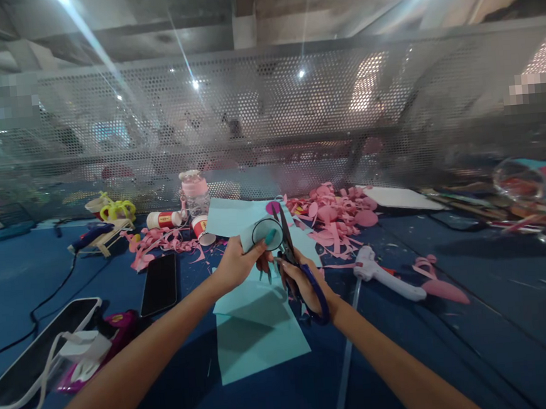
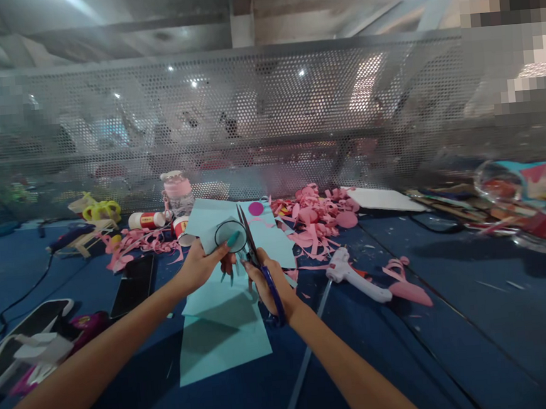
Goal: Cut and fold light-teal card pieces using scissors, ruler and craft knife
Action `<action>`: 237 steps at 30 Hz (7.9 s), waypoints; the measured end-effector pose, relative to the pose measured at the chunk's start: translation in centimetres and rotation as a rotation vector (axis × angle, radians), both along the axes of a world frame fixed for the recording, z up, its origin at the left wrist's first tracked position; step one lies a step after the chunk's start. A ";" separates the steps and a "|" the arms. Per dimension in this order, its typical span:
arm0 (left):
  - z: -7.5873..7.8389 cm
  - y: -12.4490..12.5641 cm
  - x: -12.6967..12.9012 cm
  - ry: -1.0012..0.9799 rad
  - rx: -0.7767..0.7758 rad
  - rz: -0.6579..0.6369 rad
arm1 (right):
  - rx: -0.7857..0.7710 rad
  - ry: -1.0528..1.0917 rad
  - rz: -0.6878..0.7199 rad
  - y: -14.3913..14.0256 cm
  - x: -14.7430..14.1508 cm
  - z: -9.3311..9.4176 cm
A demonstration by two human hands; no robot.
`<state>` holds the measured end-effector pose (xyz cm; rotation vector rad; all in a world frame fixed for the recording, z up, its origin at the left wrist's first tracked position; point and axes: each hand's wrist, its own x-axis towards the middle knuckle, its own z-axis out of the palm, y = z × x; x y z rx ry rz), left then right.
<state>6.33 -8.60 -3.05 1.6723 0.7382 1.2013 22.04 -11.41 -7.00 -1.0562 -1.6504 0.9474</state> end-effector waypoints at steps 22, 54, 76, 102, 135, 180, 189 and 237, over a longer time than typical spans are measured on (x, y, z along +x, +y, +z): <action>0.9 0.4 -0.7 0.078 -0.003 -0.065 | -0.009 -0.018 0.028 0.3 0.3 0.1; 1.2 0.8 -1.7 0.147 -0.054 -0.129 | -0.010 -0.036 0.035 0.2 0.3 0.1; 1.1 1.3 -2.4 0.199 -0.075 -0.155 | -0.027 -0.028 0.057 0.2 0.2 0.3; 2.7 0.8 -2.9 0.234 -0.262 -0.157 | -0.030 -0.054 0.081 -0.1 0.2 0.5; 1.9 1.7 -3.6 0.300 -0.196 -0.229 | -0.048 0.013 0.160 -0.2 0.4 0.5; -7.9 1.2 -11.2 1.201 -0.072 1.325 | -0.161 0.262 -0.033 1.6 0.9 -0.6; -8.5 1.9 -12.5 1.033 -0.121 1.280 | -0.175 0.270 0.042 0.8 0.0 -0.8; -0.5 1.3 -0.3 -0.084 -0.077 0.055 | -0.133 0.132 0.058 -0.1 0.1 -0.1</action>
